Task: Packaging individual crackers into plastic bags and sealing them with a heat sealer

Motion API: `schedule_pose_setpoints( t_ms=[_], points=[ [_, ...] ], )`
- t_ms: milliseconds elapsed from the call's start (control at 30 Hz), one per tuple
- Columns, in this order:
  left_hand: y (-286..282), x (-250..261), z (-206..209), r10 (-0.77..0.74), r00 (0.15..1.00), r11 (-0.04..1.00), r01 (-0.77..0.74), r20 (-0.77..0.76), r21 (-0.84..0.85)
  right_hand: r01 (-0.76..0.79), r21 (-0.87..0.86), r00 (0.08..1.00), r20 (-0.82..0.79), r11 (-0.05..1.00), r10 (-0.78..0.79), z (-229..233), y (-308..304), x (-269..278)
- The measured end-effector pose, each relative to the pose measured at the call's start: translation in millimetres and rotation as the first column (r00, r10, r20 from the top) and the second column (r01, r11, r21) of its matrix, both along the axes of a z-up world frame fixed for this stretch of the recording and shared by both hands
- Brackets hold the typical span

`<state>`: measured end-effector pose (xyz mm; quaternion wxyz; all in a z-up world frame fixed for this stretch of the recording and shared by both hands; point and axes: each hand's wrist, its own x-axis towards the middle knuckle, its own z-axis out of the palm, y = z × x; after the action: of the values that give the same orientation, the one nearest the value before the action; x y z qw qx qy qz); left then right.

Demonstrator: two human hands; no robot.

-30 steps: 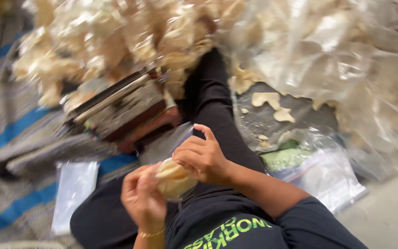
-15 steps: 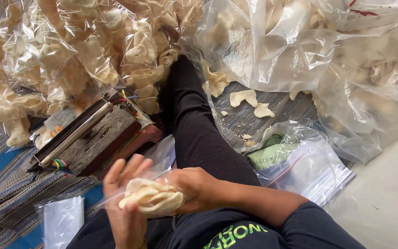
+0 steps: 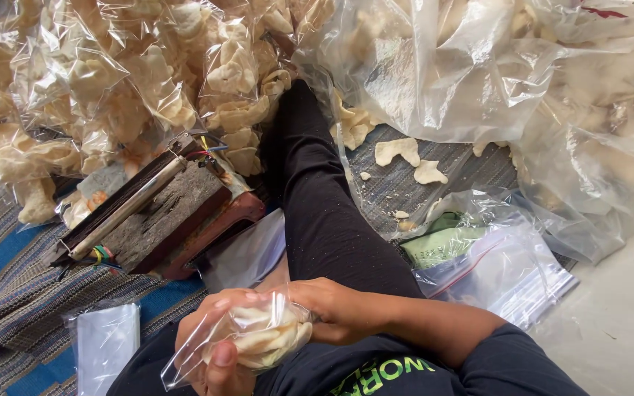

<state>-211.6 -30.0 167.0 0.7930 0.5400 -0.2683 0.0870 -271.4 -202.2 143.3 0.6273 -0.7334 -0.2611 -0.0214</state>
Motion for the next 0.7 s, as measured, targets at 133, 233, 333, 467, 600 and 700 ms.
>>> schedule_pose_setpoints(
  t_ms=[133,233,333,467,600,700],
  points=[
    [0.4,-2.6,-17.7,0.041,0.997,0.999,-0.041,-0.059,0.005,-0.034,0.001,0.999,-0.005,0.999,0.034,-13.6,-5.4,0.0],
    [25.2,-9.6,-48.2,0.167,0.928,0.977,-0.11,-0.334,0.183,-0.112,-0.011,0.984,-0.139,0.994,0.109,-21.9,-17.2,2.8],
    [24.1,-9.2,-73.8,-0.208,0.882,0.971,0.133,-0.424,-0.199,-0.201,0.009,0.942,-0.272,0.98,0.195,-29.3,-22.8,15.2],
    [56.3,10.4,-101.9,-0.132,0.858,0.991,0.117,-0.496,-0.061,-0.48,-0.063,0.797,-0.448,0.875,0.405,-80.4,-70.6,50.3],
    [66.0,41.9,-136.4,0.304,0.64,0.889,0.076,-0.705,0.452,-0.264,0.433,0.872,-0.275,0.862,0.406,-58.7,-85.0,92.2],
    [82.8,68.4,-214.1,0.4,0.721,0.612,0.249,-0.565,0.751,0.042,0.83,0.946,-0.213,0.557,0.245,-26.0,-77.3,108.1]
  ],
)
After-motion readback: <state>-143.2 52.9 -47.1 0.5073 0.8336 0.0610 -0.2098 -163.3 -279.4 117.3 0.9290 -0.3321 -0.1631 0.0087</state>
